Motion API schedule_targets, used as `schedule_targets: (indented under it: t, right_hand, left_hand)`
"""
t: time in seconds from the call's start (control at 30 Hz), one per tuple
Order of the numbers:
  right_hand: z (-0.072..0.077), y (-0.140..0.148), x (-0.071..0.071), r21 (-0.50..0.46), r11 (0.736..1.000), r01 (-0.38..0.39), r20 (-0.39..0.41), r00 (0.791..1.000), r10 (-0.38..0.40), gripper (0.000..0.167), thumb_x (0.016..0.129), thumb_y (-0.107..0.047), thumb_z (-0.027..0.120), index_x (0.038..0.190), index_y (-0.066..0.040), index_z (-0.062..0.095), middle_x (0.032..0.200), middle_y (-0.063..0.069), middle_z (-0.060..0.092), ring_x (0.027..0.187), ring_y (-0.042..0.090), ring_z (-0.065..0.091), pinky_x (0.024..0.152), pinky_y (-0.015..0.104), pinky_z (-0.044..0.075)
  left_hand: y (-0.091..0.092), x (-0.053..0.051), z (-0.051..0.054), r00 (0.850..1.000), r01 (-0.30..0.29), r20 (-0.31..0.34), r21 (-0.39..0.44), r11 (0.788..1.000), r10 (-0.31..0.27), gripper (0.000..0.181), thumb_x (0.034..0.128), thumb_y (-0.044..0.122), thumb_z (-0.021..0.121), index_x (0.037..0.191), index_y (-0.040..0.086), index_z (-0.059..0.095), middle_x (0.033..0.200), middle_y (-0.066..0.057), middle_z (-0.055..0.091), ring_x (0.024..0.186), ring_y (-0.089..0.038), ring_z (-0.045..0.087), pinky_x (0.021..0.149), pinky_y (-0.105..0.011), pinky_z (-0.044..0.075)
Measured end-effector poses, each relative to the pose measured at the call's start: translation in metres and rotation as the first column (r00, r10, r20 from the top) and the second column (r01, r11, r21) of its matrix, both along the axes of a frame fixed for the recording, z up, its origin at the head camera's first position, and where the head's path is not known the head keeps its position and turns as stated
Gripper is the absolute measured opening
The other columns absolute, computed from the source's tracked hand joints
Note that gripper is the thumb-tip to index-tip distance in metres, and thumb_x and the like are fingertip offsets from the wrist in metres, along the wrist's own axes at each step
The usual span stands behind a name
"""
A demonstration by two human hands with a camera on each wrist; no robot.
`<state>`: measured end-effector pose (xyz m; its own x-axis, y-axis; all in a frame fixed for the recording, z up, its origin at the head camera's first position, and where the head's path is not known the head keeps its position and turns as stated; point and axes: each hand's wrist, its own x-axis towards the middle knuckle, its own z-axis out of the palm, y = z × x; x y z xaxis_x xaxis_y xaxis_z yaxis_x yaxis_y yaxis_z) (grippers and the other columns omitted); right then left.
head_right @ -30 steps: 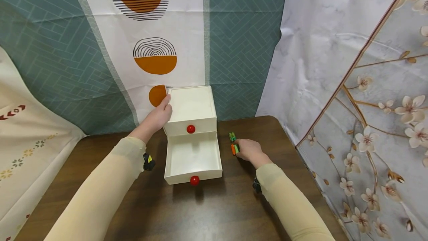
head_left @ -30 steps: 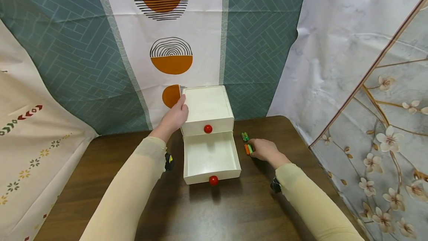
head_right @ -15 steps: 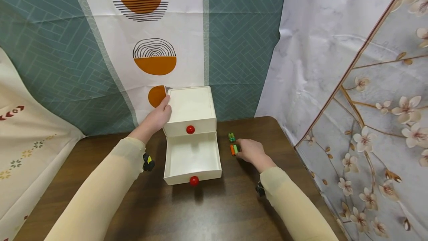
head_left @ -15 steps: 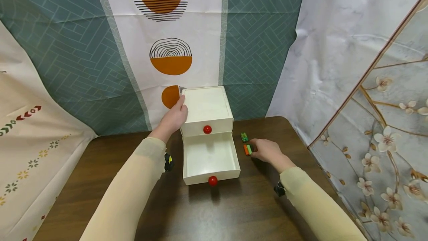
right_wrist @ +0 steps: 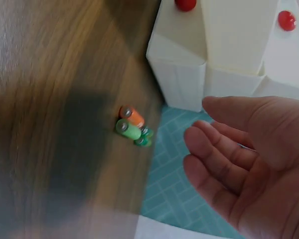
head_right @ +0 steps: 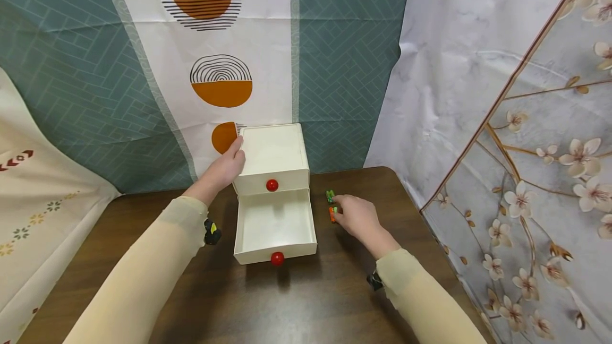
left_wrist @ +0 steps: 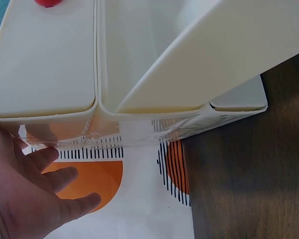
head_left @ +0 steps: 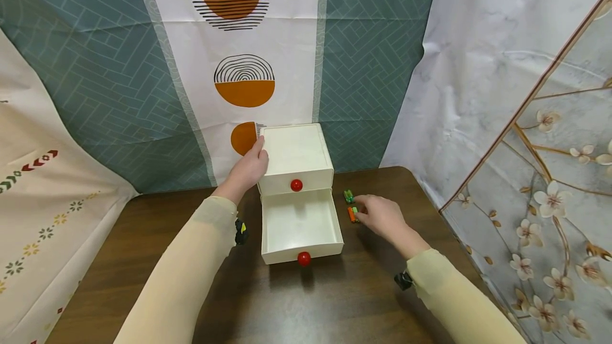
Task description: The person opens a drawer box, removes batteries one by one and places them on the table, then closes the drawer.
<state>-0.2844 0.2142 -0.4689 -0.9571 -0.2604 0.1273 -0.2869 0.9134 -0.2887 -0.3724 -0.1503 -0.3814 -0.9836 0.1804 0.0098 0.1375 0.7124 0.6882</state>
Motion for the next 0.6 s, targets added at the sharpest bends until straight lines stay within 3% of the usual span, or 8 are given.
schedule_targets:
  t: [0.27,0.6]
  right_hand:
    - [0.008,-0.013,0.023,-0.092,0.996,-0.017,-0.133,0.991,0.005,0.033,0.097,-0.022,0.087,0.128,-0.013,0.082,0.094,-0.008,0.077,0.079,0.012,0.071,0.066,0.041,0.058]
    - [0.014,-0.028,0.045,-0.132,0.989,-0.063,-0.29,0.957,0.022,0.029,0.094,-0.022,0.09,0.121,-0.016,0.084,0.097,-0.006,0.078,0.077,0.013,0.072,0.062,0.037,0.056]
  left_hand:
    - [-0.001,-0.002,-0.002,1.0,-0.011,-0.001,-0.005,1.0,0.011,0.068,0.1186,0.044,0.018,0.18,0.019,0.0,0.186,-0.004,0.006,0.169,-0.03,0.014,0.136,-0.054,0.012]
    - [0.0,-0.001,-0.002,1.0,-0.007,-0.008,-0.018,1.0,0.007,0.068,0.1184,0.043,0.016,0.18,0.018,-0.001,0.186,-0.005,0.008,0.169,-0.033,0.016,0.135,-0.055,0.014]
